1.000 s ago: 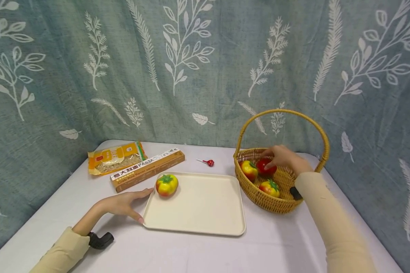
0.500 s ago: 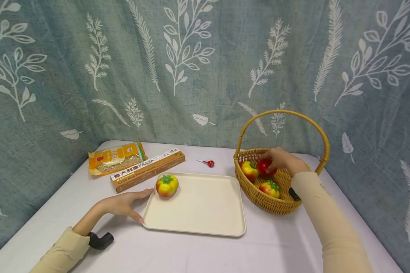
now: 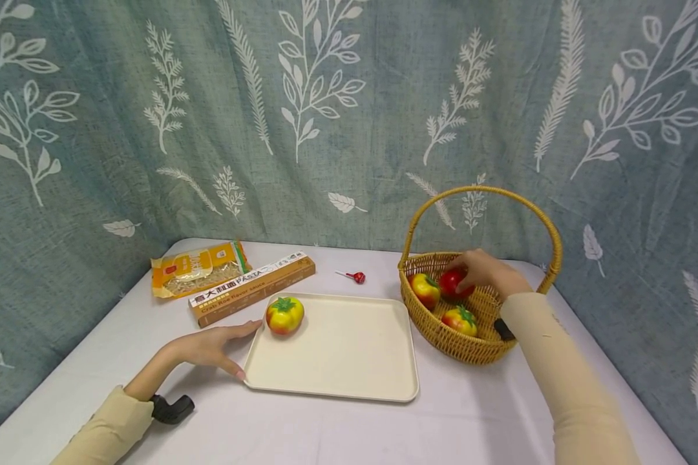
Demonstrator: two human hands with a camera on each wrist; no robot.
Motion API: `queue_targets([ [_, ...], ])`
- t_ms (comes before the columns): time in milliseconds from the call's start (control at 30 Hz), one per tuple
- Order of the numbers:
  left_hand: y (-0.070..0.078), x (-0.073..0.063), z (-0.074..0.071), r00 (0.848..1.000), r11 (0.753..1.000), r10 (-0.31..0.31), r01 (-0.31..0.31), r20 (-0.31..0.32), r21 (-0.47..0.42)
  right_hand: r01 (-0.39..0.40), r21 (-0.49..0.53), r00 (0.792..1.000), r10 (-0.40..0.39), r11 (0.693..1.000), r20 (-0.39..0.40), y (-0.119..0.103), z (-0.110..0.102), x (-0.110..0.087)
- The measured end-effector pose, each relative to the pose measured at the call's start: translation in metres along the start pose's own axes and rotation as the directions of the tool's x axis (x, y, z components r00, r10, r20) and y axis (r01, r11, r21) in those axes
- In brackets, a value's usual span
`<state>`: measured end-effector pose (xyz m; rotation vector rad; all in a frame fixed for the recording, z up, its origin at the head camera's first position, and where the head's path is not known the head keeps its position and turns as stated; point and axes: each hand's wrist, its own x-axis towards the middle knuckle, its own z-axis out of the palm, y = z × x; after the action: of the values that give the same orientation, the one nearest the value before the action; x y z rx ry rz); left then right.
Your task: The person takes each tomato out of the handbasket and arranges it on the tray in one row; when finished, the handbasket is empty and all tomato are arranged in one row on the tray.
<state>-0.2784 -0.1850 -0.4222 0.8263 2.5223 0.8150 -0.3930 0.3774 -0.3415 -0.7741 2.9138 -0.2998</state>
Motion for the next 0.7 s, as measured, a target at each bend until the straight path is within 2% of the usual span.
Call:
queue_targets([
  [500,0.001,0.0,0.001,1.0,1.0,0.003,-0.003,-0.012,0.013,-0.021,0.006,1.0,0.021,1.0,0.003,-0.007,-0.013,-0.003],
  [700,0.002,0.0,0.001,1.0,1.0,-0.002,0.002,-0.011,0.013,-0.071,0.038,0.997,0.072,0.997,-0.007,-0.009,-0.017,-0.005],
])
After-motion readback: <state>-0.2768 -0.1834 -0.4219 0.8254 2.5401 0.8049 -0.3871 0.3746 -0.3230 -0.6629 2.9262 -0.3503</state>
